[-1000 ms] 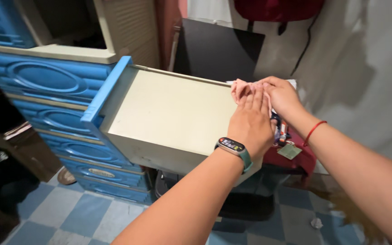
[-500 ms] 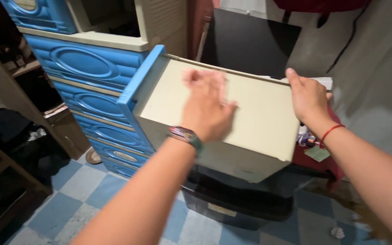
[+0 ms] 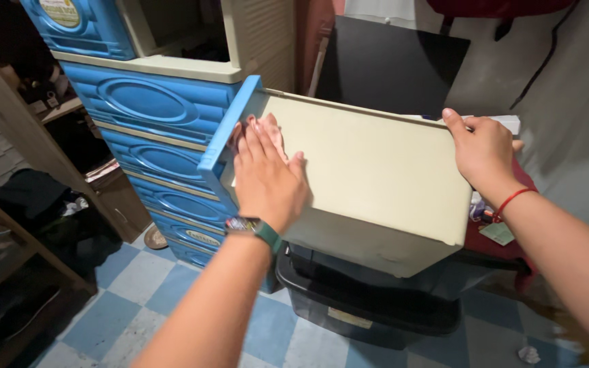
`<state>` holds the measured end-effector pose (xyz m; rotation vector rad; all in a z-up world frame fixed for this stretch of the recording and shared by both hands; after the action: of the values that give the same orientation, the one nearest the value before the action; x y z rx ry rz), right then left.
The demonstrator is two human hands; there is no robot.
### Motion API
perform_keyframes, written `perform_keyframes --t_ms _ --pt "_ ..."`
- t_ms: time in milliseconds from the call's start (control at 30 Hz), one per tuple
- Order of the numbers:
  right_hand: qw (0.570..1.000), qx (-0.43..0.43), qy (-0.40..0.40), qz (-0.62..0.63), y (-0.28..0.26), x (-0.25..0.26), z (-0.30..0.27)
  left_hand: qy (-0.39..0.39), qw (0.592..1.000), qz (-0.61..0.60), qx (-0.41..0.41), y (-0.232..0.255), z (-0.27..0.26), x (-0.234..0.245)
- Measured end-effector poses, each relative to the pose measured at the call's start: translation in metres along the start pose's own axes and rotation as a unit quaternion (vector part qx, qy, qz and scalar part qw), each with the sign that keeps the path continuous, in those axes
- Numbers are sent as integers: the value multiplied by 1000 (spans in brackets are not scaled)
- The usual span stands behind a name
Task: The person wipes the exterior of a plastic storage bin with a cloth, then cleans a small portable fan. They place the fan and other items into the bin and continue handling various personal care items on a nearby table.
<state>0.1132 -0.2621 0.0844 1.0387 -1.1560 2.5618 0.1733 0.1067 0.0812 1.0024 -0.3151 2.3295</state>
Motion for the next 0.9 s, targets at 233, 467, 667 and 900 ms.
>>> perform_keyframes --t_ms 233,467,667,900 --pt "1000 -2 8 6 3 -1 8 -21 996 -49 -68 92 -21 9" --pt "1000 -22 1 15 18 -6 18 -6 972 -136 -194 220 -28 14" --pt "999 -36 -9 25 21 -5 25 31 956 -114 -269 248 -37 11" --pt "999 -31 -36 10 11 -5 19 101 934 -197 -280 178 -51 30"
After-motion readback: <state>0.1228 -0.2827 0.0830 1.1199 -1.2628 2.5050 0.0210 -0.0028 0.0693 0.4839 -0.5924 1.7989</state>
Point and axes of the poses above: each hand's wrist, its own z-axis towards the middle knuckle, its own x-axis out of the back of the hand, y = z × x, the point moved 8 cm from there along z, towards the middle knuckle, and after that the axes turned 15 degrees about -x, right-handed, at the moved point
